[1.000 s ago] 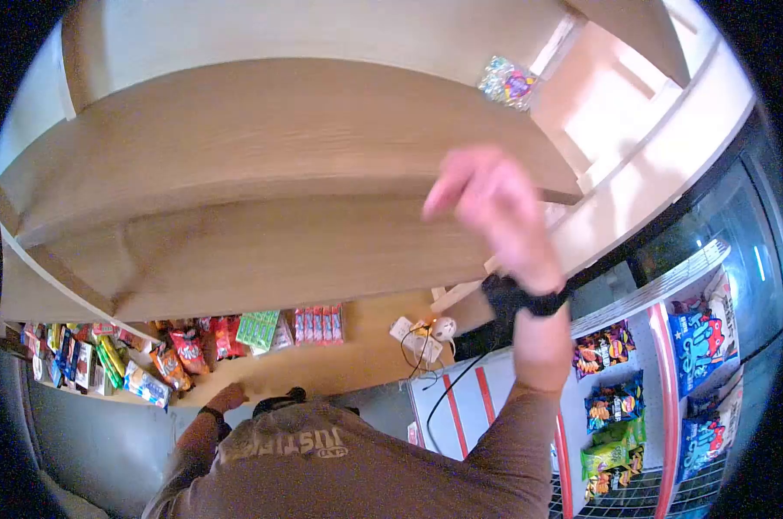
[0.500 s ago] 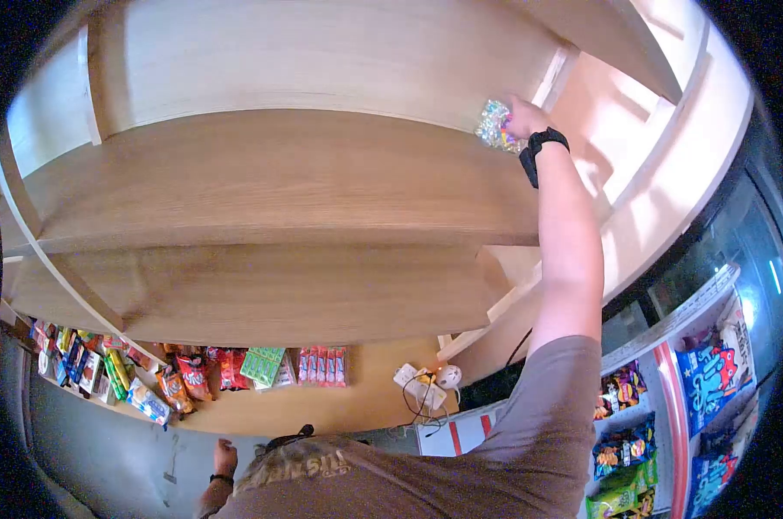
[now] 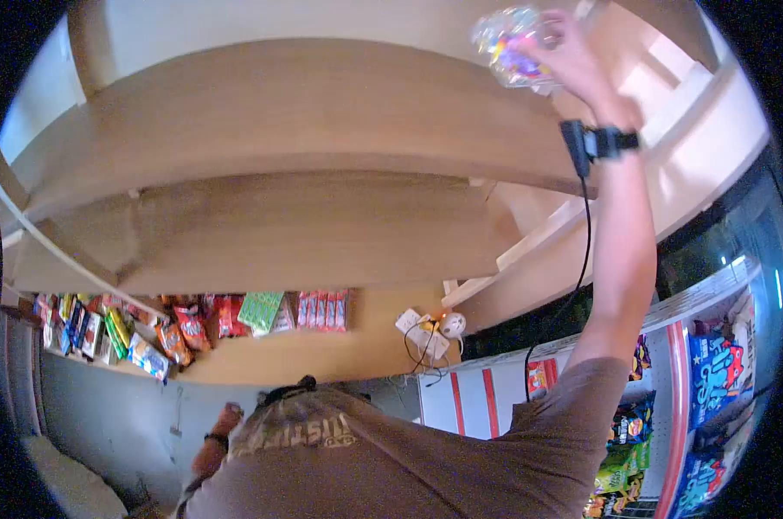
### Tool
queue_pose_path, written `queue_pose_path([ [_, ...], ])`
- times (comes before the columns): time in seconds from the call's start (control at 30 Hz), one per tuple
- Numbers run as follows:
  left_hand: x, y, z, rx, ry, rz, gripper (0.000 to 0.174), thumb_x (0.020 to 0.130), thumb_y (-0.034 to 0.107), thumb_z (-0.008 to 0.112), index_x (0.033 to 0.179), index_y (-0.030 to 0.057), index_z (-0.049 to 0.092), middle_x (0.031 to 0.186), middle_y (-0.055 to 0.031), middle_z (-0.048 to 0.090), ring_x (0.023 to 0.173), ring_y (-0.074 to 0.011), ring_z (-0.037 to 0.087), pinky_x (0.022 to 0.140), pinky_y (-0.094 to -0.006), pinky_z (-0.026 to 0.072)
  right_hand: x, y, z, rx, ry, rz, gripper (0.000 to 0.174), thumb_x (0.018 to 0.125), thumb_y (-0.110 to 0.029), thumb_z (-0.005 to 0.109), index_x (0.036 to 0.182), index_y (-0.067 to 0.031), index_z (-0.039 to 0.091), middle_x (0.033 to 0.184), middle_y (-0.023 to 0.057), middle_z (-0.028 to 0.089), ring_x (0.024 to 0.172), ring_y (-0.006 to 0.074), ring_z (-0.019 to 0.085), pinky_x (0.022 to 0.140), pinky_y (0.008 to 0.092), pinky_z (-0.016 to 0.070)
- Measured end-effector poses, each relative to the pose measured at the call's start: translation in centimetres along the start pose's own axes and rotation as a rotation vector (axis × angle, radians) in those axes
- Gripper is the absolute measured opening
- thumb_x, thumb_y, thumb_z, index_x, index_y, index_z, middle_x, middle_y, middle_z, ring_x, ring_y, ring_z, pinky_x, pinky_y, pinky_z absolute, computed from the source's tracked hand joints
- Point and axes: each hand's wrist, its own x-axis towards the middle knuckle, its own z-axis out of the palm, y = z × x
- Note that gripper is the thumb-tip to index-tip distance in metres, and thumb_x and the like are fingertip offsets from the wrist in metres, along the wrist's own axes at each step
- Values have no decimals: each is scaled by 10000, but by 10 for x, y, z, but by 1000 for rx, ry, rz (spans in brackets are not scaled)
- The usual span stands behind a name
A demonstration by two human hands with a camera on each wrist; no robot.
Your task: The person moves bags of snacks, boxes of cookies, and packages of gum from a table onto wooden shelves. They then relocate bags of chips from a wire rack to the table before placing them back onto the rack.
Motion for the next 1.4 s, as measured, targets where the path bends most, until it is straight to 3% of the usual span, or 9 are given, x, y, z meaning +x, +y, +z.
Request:
queue_pose_path([
  [0.03,73,-64,13,530,-201,599,275,869,265,507,937,8,581,884,-204,633,825,-333,604,783,-441,467,-19,-30,-12,87,72,0,603,816,-274,691,1254,32,413,1140,153,558,1024,190,558,867,297,460],
  [0.1,126,-80,34,438,-106,574,272,884,267,483,870,5,553,965,-199,601,894,-385,561,773,-466,453,-70,-85,-25,471,211,80,560,804,-297,681,1218,6,455,1144,149,577,1042,230,576,918,312,434],
  [0.23,18,124,-28,96,-59,522,344,849,262,583,1084,14,535,962,-149,609,888,-264,602,784,-367,476,-208,-95,-21,712,54,124,556,840,-304,624,1262,-2,423,1164,146,549,1044,235,563,878,380,482],
  [0.37,-41,230,-47,-236,-359,667,348,884,288,587,1111,36,509,966,-47,569,878,-127,539,784,-281,450,-258,-182,79,916,-594,11,904,571,-360,861,1276,-25,406,1192,112,520,1113,205,505,952,345,404],
  [0.67,-104,362,-81,-1030,-821,774,847,844,662,397,1439,102,173,1433,-107,315,1319,-254,314,1079,-441,254,-310,-252,223,1844,-820,988,409,919,-359,530,1177,-41,513,1075,43,598,898,88,582,798,262,488],
  [0.9,-121,377,-78,-1394,-801,662,720,889,556,422,1404,82,250,1409,-108,357,1291,-263,362,1080,-433,272,-315,-250,251,1317,-903,752,552,888,-456,536,1231,-29,468,1102,90,579,848,125,569,783,277,491],
  [0.97,-122,378,-80,-1370,-700,626,665,903,439,479,1403,72,241,1372,-114,393,1267,-255,390,1064,-427,296,-313,-259,244,1103,-565,634,733,849,-501,569,1334,-1,340,1213,178,501,994,217,555,885,321,448],
  [1.17,-119,376,-97,-1135,-322,777,794,848,248,577,1432,54,75,1340,-163,384,1230,-271,415,1030,-406,333,-306,-281,234,1169,-599,294,988,743,-471,705,1392,57,180,1337,253,366,1251,316,377,1038,381,303],
  [1.4,-115,363,-129,-1107,-412,805,860,833,277,601,1436,70,23,1349,-192,353,1242,-288,397,1031,-414,328,-288,-304,240,1120,-698,256,1038,702,-474,733,1400,50,170,1368,276,324,1296,349,326,1064,390,258],
])
